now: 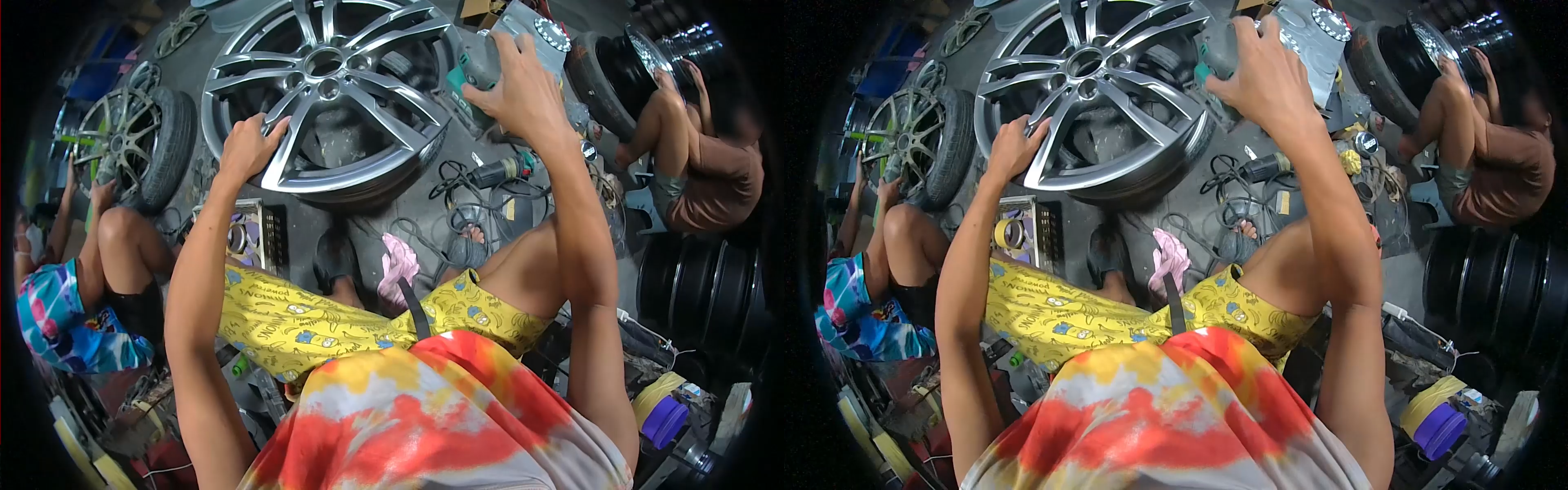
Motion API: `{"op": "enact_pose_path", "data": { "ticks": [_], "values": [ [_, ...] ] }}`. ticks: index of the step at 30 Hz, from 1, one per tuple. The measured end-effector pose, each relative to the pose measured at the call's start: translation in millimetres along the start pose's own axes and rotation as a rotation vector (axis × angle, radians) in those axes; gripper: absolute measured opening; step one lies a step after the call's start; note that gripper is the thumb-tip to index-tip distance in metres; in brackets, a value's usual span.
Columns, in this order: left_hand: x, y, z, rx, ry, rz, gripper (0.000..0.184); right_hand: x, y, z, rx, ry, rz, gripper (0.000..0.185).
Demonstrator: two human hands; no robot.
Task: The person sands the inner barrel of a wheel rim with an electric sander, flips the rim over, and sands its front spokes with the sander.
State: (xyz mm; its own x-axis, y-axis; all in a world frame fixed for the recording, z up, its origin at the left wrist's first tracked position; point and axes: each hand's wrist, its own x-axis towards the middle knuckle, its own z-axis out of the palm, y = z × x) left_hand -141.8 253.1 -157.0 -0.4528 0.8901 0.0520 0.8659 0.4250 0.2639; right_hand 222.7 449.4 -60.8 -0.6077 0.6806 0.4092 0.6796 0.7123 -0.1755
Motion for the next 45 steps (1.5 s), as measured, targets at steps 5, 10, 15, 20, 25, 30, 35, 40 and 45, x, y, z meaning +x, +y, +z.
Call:
{"op": "enact_pose_path", "data": {
  "ticks": [5, 10, 15, 20, 25, 30, 35, 40, 45],
  "values": [
    [2, 3, -5, -0.016, -0.054, -0.048, 0.07, 7, -2, -6, -0.081, -0.034, 0.014, 0.076],
    [4, 0, -3, -0.016, -0.08, -0.046, 0.071, 7, -3, -3, -0.07, -0.028, 0.004, 0.076],
    [0, 1, -4, -0.012, -0.067, -0.052, 0.071, 7, 4, -2, -0.046, -0.002, -0.058, 0.077],
    [0, 2, -3, 0.002, -0.023, -0.03, 0.07, 4, 21, 1, 0.041, 0.076, -0.003, 0.077],
    [1, 0, 1, 0.029, 0.004, -0.008, 0.07, -35, 45, 10, 0.255, 0.109, -0.046, 0.077],
    [4, -4, 2, 0.016, -0.013, 0.027, 0.067, -39, 53, 21, 0.364, 0.178, -0.076, 0.076],
    [3, -4, 1, 0.016, 0.003, 0.042, 0.062, -29, 68, 26, 0.322, 0.239, -0.076, 0.076],
    [1, -5, 4, 0.025, 0.039, 0.054, 0.061, -40, 56, 20, 0.34, 0.134, -0.093, 0.081],
    [1, -2, 1, 0.047, 0.032, 0.06, 0.06, -26, 46, 1, 0.262, 0.116, -0.057, 0.073]
  ]
}}
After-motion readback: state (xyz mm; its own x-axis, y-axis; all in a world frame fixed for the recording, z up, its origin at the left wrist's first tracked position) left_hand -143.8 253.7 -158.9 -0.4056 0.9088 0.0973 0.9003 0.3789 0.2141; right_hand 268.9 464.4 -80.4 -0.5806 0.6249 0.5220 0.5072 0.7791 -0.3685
